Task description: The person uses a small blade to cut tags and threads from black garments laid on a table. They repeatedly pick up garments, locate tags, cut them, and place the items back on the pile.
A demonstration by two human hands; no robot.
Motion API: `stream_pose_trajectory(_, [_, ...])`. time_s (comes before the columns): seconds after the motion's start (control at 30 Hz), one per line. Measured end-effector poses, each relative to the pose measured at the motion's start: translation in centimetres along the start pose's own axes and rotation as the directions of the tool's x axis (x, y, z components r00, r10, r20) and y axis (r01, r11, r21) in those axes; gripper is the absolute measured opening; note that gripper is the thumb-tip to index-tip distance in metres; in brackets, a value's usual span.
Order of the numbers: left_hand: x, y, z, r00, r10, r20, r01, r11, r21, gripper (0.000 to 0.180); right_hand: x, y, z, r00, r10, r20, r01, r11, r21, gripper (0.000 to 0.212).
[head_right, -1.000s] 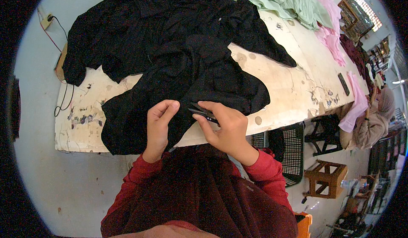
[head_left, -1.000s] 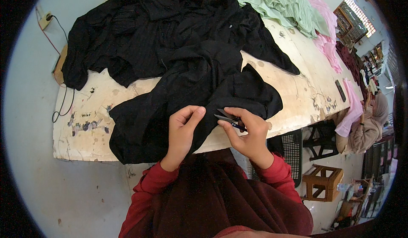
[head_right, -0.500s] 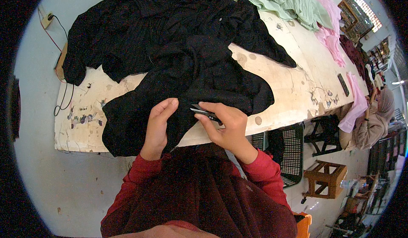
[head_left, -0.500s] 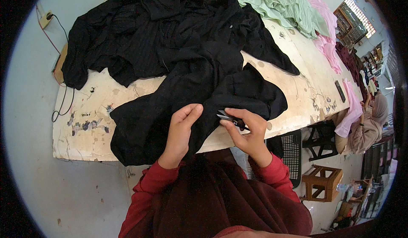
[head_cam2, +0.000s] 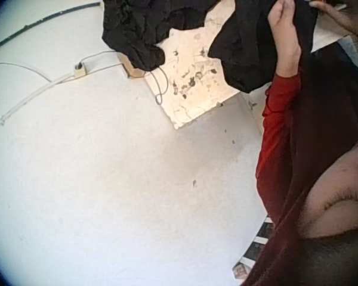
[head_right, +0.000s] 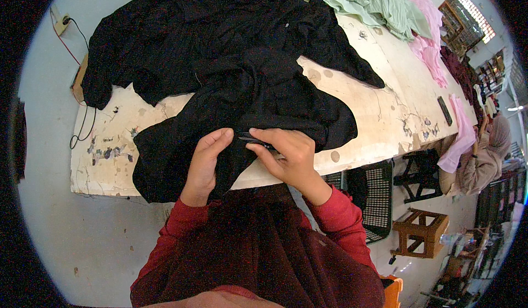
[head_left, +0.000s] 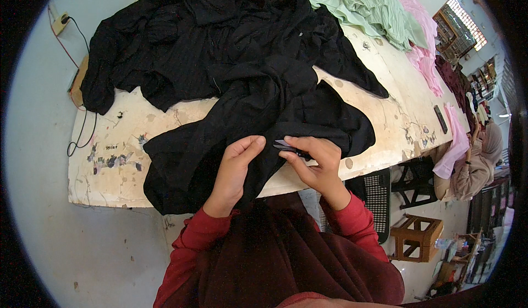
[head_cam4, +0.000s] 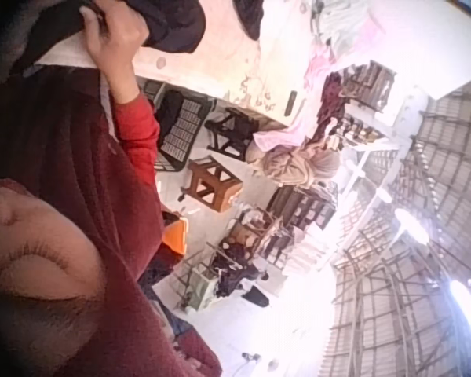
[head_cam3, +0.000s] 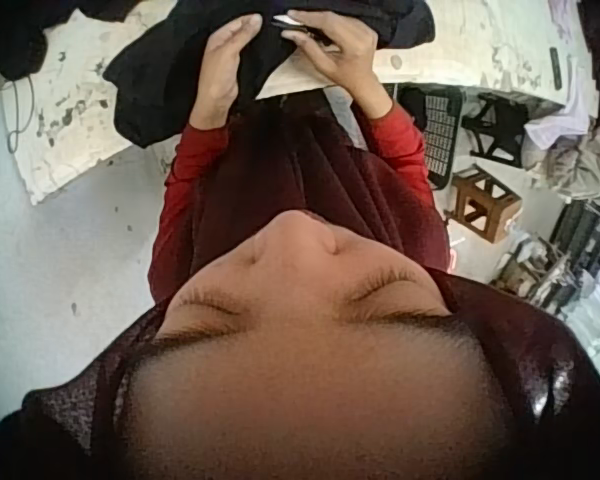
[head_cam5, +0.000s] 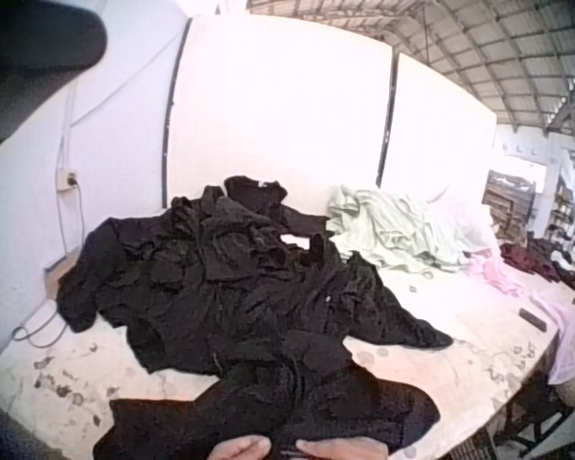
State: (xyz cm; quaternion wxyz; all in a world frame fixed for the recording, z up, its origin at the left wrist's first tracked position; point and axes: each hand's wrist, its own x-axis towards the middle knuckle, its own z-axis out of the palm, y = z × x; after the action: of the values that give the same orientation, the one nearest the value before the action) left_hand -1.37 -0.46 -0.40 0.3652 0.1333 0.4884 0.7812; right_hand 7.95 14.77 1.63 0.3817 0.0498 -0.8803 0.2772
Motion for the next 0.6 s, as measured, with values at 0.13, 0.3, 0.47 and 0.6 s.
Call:
stream_pose_trajectory(0.13, [0.0,0.0,0.0,1.0,0.016,0.012,-0.016,1.0,0.003,0.019,-0.2,0.0,0.0,0.999,0.026,0.031,-0.025,0.999,-0.022,0.023])
stream_pose_trajectory(0.3, [0.0,-0.1,0.1,0.999,0.034,0.005,-0.034,0.999,-0.009,0.019,0.1,-0.1,-0.4,0.99,0.134,-0.052,-0.129,0.988,0.09,0.023])
stream_pose_trajectory(0.47, [0.4,0.0,-0.3,0.999,0.018,0.051,-0.015,0.998,-0.064,0.02,1.5,-0.7,-1.4,0.989,0.148,-0.018,-0.144,0.976,0.162,0.037])
stream_pose_trajectory(0.6, [1.2,0.2,-0.4,0.997,-0.052,0.06,0.06,0.99,-0.127,0.023,4.5,-0.7,0.0,0.979,0.024,0.201,-0.051,0.99,0.13,0.027])
